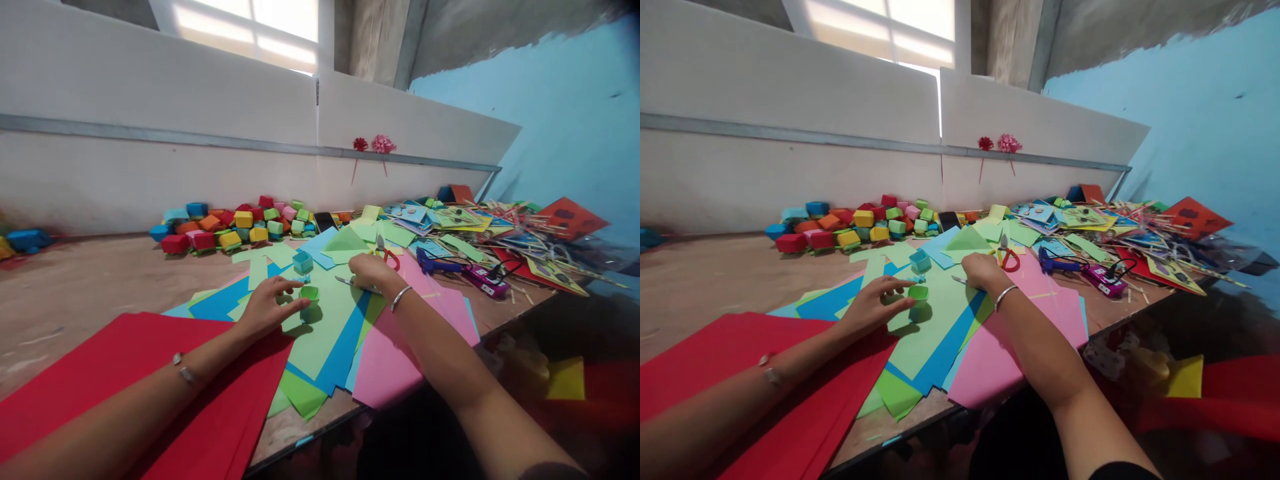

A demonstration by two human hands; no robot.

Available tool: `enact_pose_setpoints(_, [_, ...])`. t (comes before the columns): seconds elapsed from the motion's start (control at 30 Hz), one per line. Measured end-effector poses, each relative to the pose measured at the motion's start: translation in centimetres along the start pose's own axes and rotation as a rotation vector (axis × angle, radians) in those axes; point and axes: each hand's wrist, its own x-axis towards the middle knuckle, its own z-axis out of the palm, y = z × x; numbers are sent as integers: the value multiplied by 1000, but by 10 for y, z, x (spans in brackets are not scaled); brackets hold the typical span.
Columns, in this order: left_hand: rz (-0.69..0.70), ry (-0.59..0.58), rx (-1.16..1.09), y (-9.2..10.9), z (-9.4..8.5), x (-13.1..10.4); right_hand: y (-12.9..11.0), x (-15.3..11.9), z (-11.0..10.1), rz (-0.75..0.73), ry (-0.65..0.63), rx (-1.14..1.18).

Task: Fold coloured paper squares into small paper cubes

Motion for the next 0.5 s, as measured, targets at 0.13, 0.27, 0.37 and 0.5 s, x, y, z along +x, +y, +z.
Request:
enact_pose_setpoints(0.13, [-33,119,-124,-9,-6,4,16,7,-7,156,110,64])
enact_pose_setpoints(0.27, [-12,143,49,-30,0,12,52,13,-12,375,262,97])
enact_pose_setpoints(0.37, [105,41,183,-42,9,14,84,11,-11,550,311,107])
enact_pose_setpoints(0.5, [127,-72,328,-43,13,11,114,2,-2,690,262,115])
